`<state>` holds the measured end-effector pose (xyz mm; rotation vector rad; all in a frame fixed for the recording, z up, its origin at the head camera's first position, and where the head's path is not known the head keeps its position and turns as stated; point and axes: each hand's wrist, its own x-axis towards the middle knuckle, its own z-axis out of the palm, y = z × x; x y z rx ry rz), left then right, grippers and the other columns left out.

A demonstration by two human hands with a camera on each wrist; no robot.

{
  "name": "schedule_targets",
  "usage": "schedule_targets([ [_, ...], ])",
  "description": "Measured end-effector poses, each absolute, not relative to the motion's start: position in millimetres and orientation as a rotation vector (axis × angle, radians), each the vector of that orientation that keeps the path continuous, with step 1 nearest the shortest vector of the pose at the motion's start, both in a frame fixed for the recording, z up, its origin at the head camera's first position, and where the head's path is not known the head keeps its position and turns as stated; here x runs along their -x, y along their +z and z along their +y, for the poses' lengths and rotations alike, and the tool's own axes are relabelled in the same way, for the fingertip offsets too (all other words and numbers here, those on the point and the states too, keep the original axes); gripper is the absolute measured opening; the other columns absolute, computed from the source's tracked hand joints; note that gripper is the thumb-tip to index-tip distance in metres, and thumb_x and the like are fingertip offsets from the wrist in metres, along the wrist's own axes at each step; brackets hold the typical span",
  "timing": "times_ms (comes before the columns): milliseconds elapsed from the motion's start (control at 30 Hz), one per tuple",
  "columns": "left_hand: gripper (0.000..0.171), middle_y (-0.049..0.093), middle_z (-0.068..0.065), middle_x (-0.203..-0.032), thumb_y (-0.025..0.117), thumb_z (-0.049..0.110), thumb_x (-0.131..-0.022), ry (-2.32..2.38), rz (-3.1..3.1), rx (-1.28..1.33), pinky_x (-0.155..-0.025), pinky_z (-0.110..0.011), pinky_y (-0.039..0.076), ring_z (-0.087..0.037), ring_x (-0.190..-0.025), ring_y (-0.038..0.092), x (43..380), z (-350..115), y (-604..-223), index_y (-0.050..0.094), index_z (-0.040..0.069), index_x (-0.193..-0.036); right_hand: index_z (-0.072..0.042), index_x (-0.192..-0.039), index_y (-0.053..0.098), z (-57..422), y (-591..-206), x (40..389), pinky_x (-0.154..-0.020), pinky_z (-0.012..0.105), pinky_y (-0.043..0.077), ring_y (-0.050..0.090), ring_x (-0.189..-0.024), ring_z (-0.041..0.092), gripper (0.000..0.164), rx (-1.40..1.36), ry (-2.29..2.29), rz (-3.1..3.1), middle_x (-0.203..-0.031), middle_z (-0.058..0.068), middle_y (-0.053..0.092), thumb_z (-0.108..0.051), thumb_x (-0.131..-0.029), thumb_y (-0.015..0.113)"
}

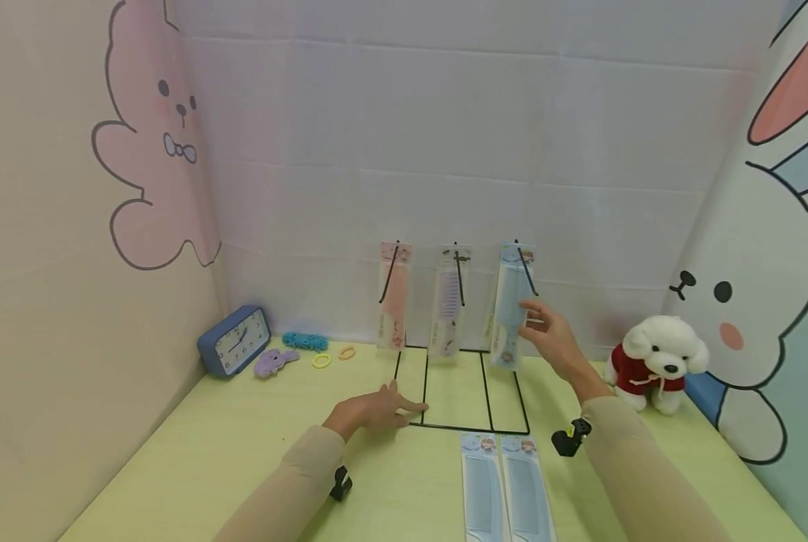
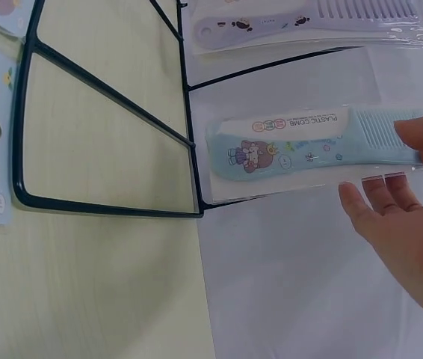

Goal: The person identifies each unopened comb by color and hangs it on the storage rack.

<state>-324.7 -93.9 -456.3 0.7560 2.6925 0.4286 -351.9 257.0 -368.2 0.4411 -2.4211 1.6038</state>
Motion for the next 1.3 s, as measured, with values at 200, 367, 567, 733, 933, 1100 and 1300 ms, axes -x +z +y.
schedule_targets([
  [200, 0.043, 0.014, -0.034, -0.159, 0.055, 0.026, -0.104, 0.441, 2.690, -0.753, -0.110, -0.064, 0.028, -0.050, -0.146, 0.016, 322.5, -93.4, -455.6, 0.054, 0.040, -0.144, 0.009, -0.149, 0.035, 255.8, -366.2, 345.6, -0.102, 0.053, 0.044, 0.038, -0.136, 0.048, 0.052, -0.458, 1.667, -2.432, -0.150, 0.033, 0.035, 0.000, -0.101, 0.052],
  [367, 0.043, 0.014, -0.034, -0.159, 0.055, 0.026, -0.104, 0.448, 2.689, -0.750, -0.110, -0.064, 0.027, -0.049, -0.146, 0.015, 322.3, -93.5, -454.5, 0.054, 0.040, -0.144, 0.010, -0.147, 0.036, 261.5, -378.4, 348.0, -0.102, 0.053, 0.044, 0.037, -0.136, 0.048, 0.049, -0.452, 1.697, -2.427, -0.149, 0.032, 0.037, -0.002, -0.102, 0.052],
  [567, 0.043, 0.013, -0.033, -0.159, 0.055, 0.027, -0.104, 0.445, 2.685, -0.749, -0.111, -0.064, 0.026, -0.048, -0.147, 0.015, 322.8, -93.0, -453.2, 0.053, 0.041, -0.144, 0.011, -0.147, 0.037, 266.4, -384.4, 342.5, -0.100, 0.052, 0.046, 0.037, -0.136, 0.048, 0.049, -0.454, 1.697, -2.431, -0.150, 0.032, 0.036, -0.005, -0.103, 0.053],
  [733, 0.042, 0.013, -0.033, -0.160, 0.055, 0.026, -0.104, 0.456, 2.683, -0.742, -0.110, -0.064, 0.026, -0.048, -0.147, 0.015, 322.1, -92.9, -452.3, 0.054, 0.041, -0.144, 0.013, -0.145, 0.039, 265.0, -389.8, 328.7, -0.095, 0.049, 0.051, 0.040, -0.133, 0.050, 0.049, -0.504, 1.669, -2.467, -0.147, 0.034, 0.039, -0.005, -0.102, 0.055],
  [933, 0.043, 0.012, -0.034, -0.159, 0.055, 0.024, -0.104, 0.483, 2.663, -0.751, -0.111, -0.065, 0.025, -0.051, -0.146, 0.013, 319.5, -94.5, -452.0, 0.054, 0.038, -0.145, 0.010, -0.143, 0.043, 259.7, -398.5, 293.7, -0.091, 0.044, 0.054, 0.048, -0.127, 0.049, 0.049, -0.601, 1.618, -2.584, -0.143, 0.033, 0.042, -0.009, -0.101, 0.059],
  [1100, 0.043, 0.011, -0.035, -0.159, 0.055, 0.023, -0.104, 0.501, 2.657, -0.763, -0.111, -0.065, 0.025, -0.052, -0.146, 0.012, 318.1, -95.9, -454.2, 0.053, 0.037, -0.145, 0.008, -0.141, 0.046, 258.1, -404.7, 260.9, -0.085, 0.038, 0.056, 0.051, -0.124, 0.049, 0.049, -0.601, 1.585, -2.665, -0.138, 0.031, 0.048, -0.009, -0.099, 0.063],
  [1300, 0.042, 0.012, -0.033, -0.160, 0.056, 0.024, -0.104, 0.508, 2.668, -0.747, -0.112, -0.063, 0.025, -0.049, -0.147, 0.012, 320.3, -94.1, -452.4, 0.055, 0.038, -0.144, 0.009, -0.143, 0.042, 261.4, -407.0, 224.9, -0.076, 0.046, 0.057, 0.055, -0.116, 0.047, 0.065, -0.412, 1.583, -2.959, -0.133, 0.032, 0.049, -0.015, -0.092, 0.073],
])
